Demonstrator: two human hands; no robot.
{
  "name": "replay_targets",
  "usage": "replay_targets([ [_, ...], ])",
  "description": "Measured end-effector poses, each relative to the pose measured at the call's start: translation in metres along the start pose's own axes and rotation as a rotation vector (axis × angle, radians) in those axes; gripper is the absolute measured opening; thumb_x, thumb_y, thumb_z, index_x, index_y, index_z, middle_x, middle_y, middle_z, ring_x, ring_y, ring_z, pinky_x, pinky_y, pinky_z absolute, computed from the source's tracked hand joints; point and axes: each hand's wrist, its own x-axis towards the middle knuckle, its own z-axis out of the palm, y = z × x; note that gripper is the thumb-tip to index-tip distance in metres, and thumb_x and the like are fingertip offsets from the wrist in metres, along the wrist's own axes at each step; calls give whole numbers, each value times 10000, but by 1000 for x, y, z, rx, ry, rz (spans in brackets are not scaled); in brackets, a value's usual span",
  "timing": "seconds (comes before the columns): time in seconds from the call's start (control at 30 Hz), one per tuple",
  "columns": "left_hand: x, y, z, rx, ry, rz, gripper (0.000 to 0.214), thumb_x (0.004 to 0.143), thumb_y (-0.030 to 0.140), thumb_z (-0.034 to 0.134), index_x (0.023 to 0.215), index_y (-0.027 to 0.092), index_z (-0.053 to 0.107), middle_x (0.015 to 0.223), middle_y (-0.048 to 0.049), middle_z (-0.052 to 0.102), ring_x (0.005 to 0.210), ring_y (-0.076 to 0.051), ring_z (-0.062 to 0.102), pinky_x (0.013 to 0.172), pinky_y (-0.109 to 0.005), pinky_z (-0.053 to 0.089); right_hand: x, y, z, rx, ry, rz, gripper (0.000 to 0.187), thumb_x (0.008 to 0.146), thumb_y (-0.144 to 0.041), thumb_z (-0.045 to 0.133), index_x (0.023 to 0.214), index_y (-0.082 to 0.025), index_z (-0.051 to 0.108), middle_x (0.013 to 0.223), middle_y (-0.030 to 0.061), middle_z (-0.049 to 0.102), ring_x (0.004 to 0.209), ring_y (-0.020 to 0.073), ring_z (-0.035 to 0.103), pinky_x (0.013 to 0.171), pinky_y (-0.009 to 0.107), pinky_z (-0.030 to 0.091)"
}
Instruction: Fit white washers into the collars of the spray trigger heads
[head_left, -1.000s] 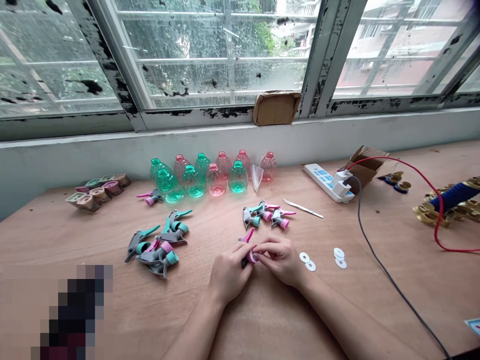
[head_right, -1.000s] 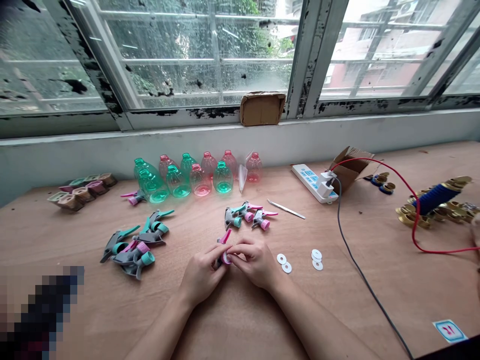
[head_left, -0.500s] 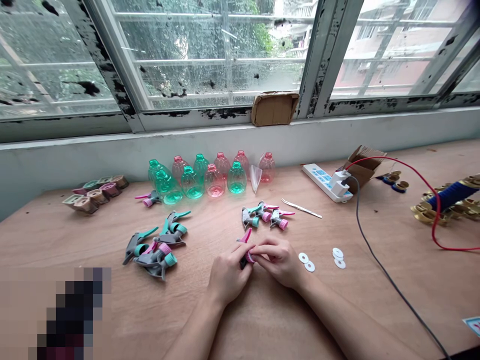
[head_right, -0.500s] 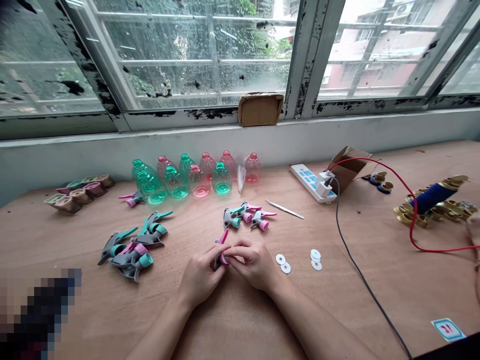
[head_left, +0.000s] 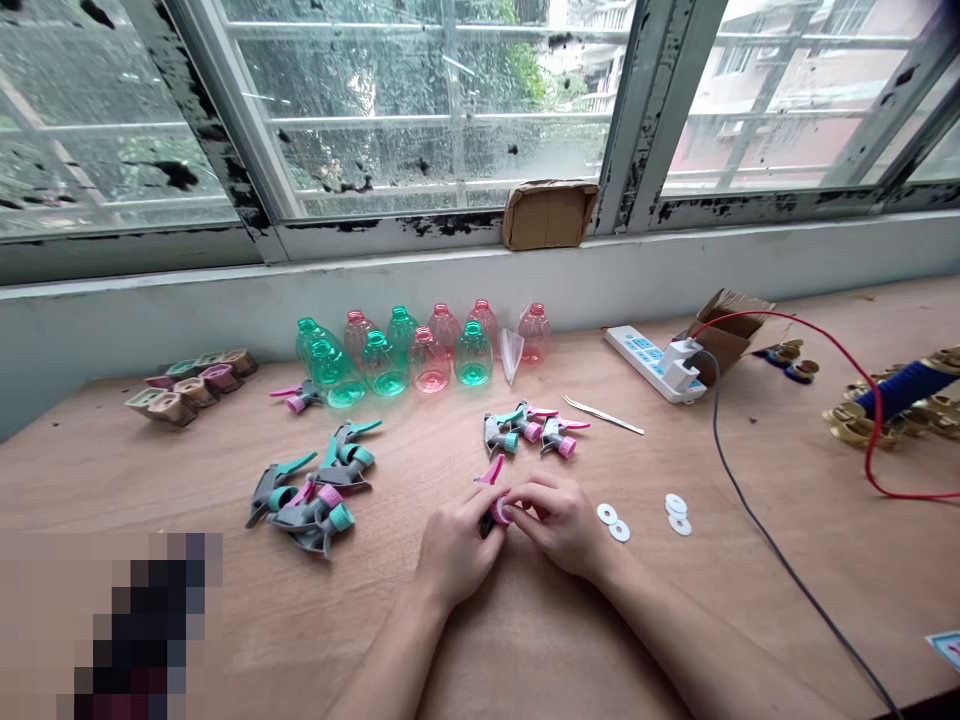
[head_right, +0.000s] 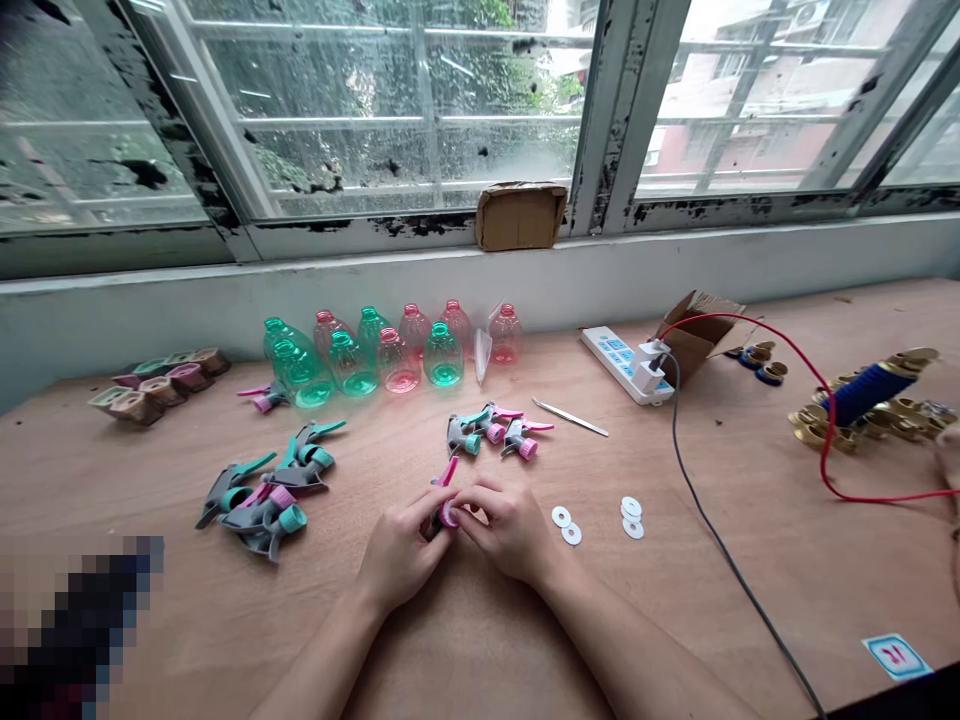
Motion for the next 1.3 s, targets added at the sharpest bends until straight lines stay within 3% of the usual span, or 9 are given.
replay_targets([
  [0.37, 1, 0, -2, -50, -4, -7, 385, 826, 129, 547, 1175, 274, 622, 1072, -6, 696, 959, -171, 656, 817, -256, 511, -1, -2, -2, -11, -19, -31, 173, 886, -243, 596, 994, -232, 731, 853, 44, 695, 693, 133, 640, 624, 239, 495],
  [0.73, -1, -3, 1, -50, 103, -66, 368, 783, 118, 590, 1131, 224, 639, 1020, -14, 722, 855, -162, 673, 803, -255, 530, 0, -5, -6, -100, -88, -139, 298, 917, -224, 551, 1194, -249, 659, 998, 60, 706, 864, 165, 677, 757, 255, 527],
  [1.0, -1, -2, 1, -55, 98, -1, 346, 804, 129, 584, 1130, 233, 635, 1069, -10, 712, 947, -169, 667, 833, -261, 518, 1, -7, -2, 13, 16, -72, 203, 902, -206, 577, 1048, -210, 718, 879, 52, 701, 654, 116, 625, 632, 221, 519],
  [1.3, -1, -3, 2, -66, 85, 7, 357, 807, 130, 590, 1138, 258, 627, 1077, 6, 707, 965, -166, 663, 839, -261, 511, 1, -6, -4, 17, 22, -104, 186, 884, -189, 602, 1021, -216, 724, 854, 45, 692, 647, 111, 609, 606, 216, 502],
])
